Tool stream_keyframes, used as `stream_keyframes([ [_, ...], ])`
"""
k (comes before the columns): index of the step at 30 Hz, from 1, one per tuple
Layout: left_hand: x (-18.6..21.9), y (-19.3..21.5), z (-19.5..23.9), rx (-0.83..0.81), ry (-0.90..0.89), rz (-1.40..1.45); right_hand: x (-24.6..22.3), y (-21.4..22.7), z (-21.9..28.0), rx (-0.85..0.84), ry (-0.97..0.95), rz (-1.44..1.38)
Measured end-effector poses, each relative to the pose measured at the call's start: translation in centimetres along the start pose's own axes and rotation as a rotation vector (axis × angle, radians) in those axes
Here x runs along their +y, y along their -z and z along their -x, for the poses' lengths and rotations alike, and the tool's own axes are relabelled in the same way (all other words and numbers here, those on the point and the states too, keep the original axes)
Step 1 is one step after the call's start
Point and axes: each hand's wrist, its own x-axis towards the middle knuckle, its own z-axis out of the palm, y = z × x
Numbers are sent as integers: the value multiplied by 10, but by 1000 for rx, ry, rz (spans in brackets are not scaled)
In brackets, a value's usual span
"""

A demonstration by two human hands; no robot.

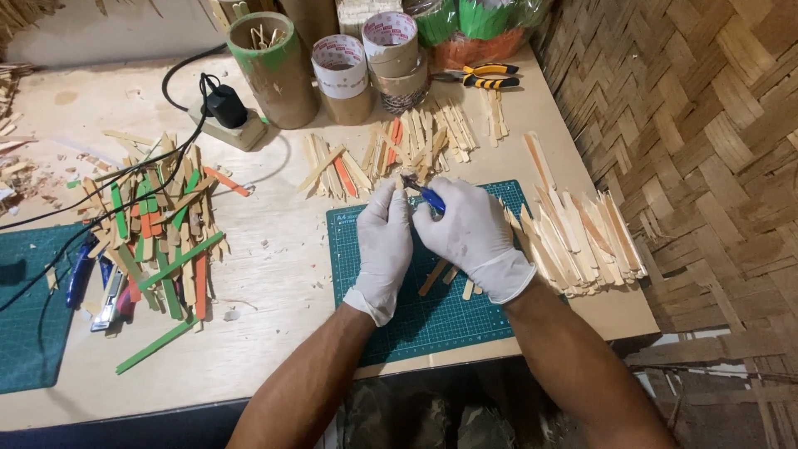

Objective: Trimming the ends of thin wooden sticks using a handheld cutter on a cutting mat in a workshop environment.

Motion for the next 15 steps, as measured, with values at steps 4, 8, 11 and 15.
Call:
stream_keyframes([
  [4, 3, -3, 4, -29, 6, 12, 3, -2, -3, -49, -82, 29],
  [8, -8, -4, 3, -17, 12, 57, -7, 6, -4, -53, -101, 29],
  [11, -1, -1, 4, -19, 6, 46, -8, 4, -3, -72, -143, 39],
  [15, 0, -1, 5, -23, 2, 42, -6, -2, -5, -36, -146, 56],
])
